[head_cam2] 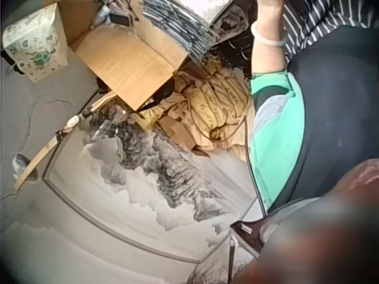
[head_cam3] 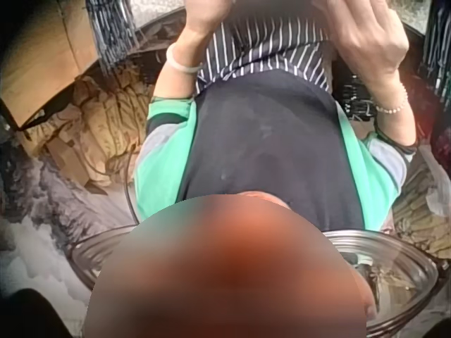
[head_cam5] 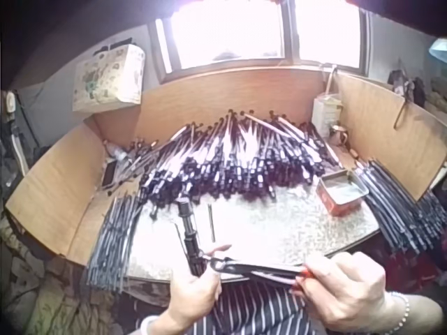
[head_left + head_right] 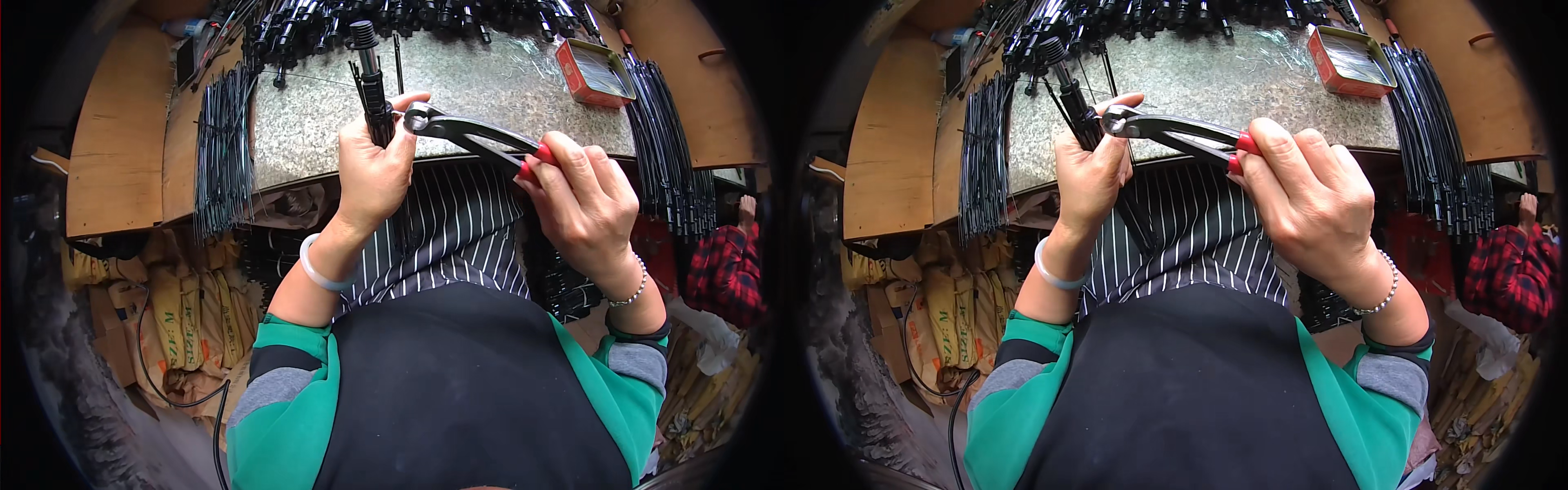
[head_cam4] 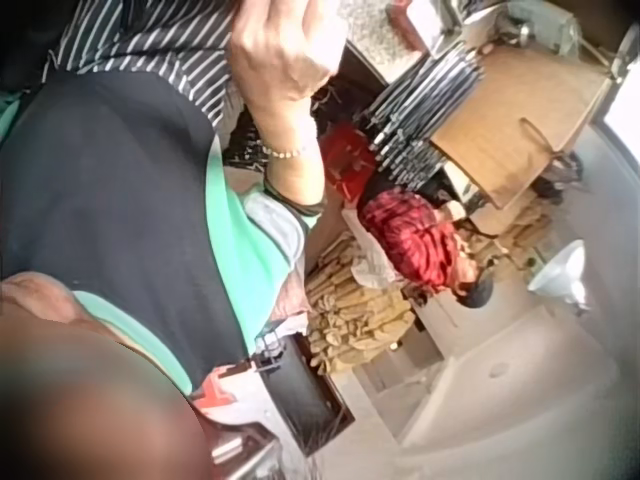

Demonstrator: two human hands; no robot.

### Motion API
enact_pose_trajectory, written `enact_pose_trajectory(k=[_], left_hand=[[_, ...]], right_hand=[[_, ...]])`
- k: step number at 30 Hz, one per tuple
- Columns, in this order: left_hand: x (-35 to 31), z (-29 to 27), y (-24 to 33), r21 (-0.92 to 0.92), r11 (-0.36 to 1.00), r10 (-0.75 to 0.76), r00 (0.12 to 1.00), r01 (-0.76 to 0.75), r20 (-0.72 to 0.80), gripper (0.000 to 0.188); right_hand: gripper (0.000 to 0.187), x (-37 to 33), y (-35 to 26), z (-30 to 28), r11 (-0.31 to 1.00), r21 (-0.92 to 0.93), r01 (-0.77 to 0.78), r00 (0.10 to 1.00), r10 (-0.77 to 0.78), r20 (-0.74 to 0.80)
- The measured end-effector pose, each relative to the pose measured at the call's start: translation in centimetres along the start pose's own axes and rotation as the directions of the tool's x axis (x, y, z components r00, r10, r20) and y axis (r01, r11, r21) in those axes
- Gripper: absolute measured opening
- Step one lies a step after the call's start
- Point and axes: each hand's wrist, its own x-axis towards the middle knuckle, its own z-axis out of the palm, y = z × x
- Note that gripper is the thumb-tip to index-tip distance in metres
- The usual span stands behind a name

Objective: Assembling black rod bundles by adding end caps and securing them using a tool.

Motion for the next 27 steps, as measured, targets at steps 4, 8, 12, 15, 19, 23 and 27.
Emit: enact_pose_trajectory(k=[4,8,12,15,19,23,27], left_hand=[[-0.4,0.0,1.0,-0.03,0.999,0.018,0.997,-0.016,0.071,0.026],[-0.6,0.2,0.6,-0.067,0.945,0.325,0.941,-0.32,0.091,0.027],[-1.0,0.2,0.7,-0.043,0.98,0.198,0.978,-0.196,0.069,0.034],[-1.1,0.3,1.2,-0.011,0.989,0.148,0.987,-0.148,0.059,0.038],[-0.7,0.1,0.5,-0.081,0.947,0.318,0.939,-0.31,0.129,0.044],[-0.6,0.5,0.9,-0.113,0.974,0.208,0.974,-0.197,0.092,0.047],[-1.0,0.1,1.0,-0.086,0.983,0.174,0.978,-0.165,0.113,0.046]], right_hand=[[0.022,-0.5,0.6,0.4,0.884,0.465,-0.035,0.996,-0.005,0.085],[0.023,-1.4,0.2,0.3,-0.422,0.452,-0.786,0.608,-0.391,0.691],[0.052,-1.4,-0.7,-0.3,0.314,0.721,-0.618,0.753,-0.027,0.658],[0.057,-2.8,-0.9,1.8,0.845,0.51,-0.163,0.986,0.127,0.105],[0.045,-2.5,-0.1,0.6,-0.281,0.557,-0.781,0.624,-0.319,0.713],[0.057,-2.7,-0.6,1.1,0.102,0.819,-0.565,0.821,-0.032,0.57],[0.038,-2.8,-0.5,1.7,0.581,0.737,-0.345,0.932,0.116,0.344]])
